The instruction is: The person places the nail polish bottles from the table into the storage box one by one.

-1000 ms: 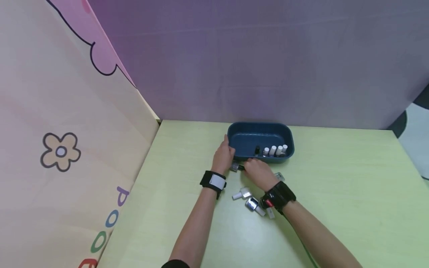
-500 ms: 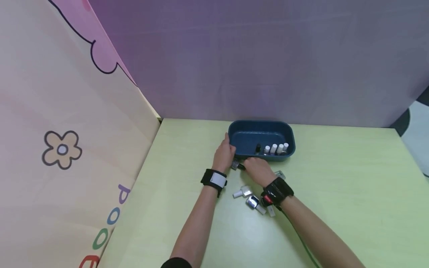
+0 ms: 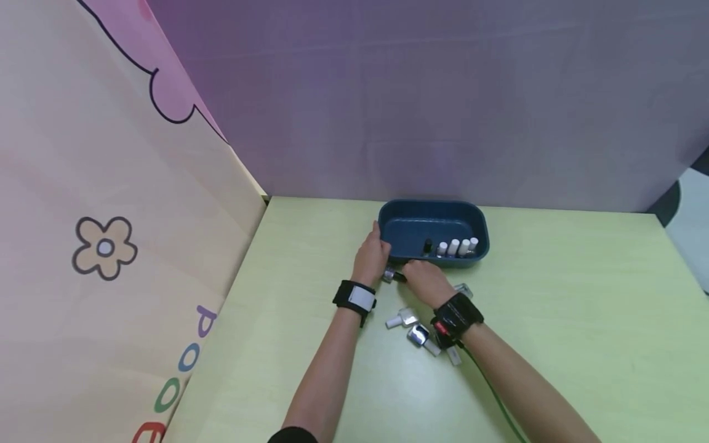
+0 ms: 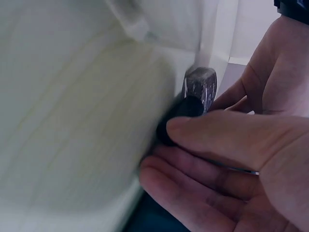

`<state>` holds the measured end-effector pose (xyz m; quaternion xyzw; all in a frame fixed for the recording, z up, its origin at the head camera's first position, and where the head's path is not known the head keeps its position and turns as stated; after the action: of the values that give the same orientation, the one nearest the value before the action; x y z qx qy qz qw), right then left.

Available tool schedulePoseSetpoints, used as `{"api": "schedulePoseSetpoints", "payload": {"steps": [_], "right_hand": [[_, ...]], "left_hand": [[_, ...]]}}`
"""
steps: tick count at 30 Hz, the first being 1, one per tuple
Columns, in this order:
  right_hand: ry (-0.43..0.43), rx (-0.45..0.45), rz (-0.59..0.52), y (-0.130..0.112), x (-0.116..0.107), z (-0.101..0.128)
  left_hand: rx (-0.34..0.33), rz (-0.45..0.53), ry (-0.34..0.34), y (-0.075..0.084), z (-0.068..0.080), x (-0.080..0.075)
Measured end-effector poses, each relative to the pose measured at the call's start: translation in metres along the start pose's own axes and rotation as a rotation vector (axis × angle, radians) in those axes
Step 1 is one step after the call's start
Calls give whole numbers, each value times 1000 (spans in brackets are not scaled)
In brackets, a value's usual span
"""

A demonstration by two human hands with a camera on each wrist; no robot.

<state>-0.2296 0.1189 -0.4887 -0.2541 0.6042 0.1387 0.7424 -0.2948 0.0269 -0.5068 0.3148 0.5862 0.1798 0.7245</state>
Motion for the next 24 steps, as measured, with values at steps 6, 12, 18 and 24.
{"api": "schedulePoseSetpoints", "payload": {"steps": [6, 12, 18, 24], "right_hand": [[6, 4, 3, 1, 0, 1], [8, 19, -21, 3, -1, 4], [29, 10, -49, 4, -2, 5], [20, -12, -101, 7, 2, 6]], "left_hand": [[-3, -1, -8, 2, 0, 2], [-3, -17, -13, 7, -1, 5], [-2, -20, -7, 8, -3, 6], [-6, -10, -8, 8, -1, 6]]}}
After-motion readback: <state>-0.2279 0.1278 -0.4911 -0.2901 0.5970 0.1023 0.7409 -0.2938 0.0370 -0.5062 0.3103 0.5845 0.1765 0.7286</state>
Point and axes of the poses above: each hand's wrist, its own z-axis away from the middle knuckle, its own x-axis out of the palm, y = z × x, the point moved 10 cm from there along -z, towards the middle knuckle, and after that the axes turned 15 degrees about -y, right-handed, at the moved point
